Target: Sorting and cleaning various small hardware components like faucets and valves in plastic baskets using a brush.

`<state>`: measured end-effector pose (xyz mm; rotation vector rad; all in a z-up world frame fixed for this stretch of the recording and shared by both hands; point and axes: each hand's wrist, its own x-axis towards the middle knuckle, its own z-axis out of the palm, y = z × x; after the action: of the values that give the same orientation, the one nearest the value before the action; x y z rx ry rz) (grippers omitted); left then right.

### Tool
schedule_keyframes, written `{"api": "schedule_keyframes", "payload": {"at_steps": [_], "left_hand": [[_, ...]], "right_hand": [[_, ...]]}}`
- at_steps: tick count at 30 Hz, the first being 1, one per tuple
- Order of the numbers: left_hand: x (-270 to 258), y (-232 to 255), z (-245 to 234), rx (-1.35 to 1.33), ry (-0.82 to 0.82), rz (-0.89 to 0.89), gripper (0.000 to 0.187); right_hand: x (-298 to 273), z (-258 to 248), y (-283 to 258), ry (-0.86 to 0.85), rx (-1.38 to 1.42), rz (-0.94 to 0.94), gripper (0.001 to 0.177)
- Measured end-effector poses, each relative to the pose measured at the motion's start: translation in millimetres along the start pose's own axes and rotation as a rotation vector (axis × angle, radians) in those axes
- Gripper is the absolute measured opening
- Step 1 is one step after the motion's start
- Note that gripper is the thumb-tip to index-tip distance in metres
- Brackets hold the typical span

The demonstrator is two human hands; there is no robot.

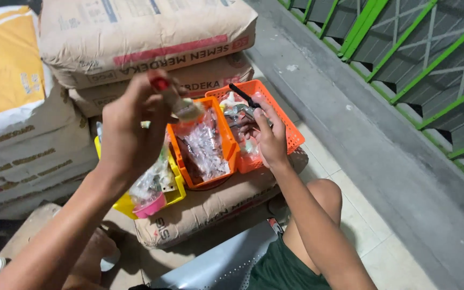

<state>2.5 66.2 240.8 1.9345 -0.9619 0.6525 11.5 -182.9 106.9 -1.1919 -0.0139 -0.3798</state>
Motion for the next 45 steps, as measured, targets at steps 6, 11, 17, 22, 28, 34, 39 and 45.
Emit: {"api": "schedule_keyframes", "payload": {"at_steps": [6,11,17,22,28,34,39,45], "left_hand": [[-20.7,-9.0,7.5,-0.229,0.118,-0.306,0.017],[-20.6,12.1,-22.3,-0.35,0.161,-0.291,0.015],[-30.6,3.2,-25.3,-0.476,0.177,-0.336,0.018],[-40.8,-7.9,-7.0,-0.368,0.074,-0.425,0.015],[-55.6,-22.5,1.0,-0.167,-0.179,-0.469,0.022],[-51.8,-7.7,-21.5,-0.101,-0.154,-0.49,0.023],[-56.2,-3.5,-32.4,-0.071,-0.217,-0.526,0.026],[-61.4,-10.9,-24.2,-0.195,-0.249,-0.622,0.03]], "right_hand": [[-12.8,-1.9,18.7,-0.224,-0.117,0.011,0.055],[-26.8,15.0,-7.1,-0.37,-0.569,-0.083,0.047],[-15.9,40.1,-8.9,-0.429,-0.429,-0.046,0.044],[-30.7,37.0,37.4,-0.311,-0.257,-0.076,0.04],[-56.6,44.9,45.9,-0.223,0.011,0.032,0.039],[-63.7,48.6,49.1,-0.197,0.028,0.064,0.037],[-69.9,59.0,34.2,-0.179,0.067,0.118,0.037],[-71.7,55.9,35.6,-0.263,-0.037,0.079,0.045]]}}
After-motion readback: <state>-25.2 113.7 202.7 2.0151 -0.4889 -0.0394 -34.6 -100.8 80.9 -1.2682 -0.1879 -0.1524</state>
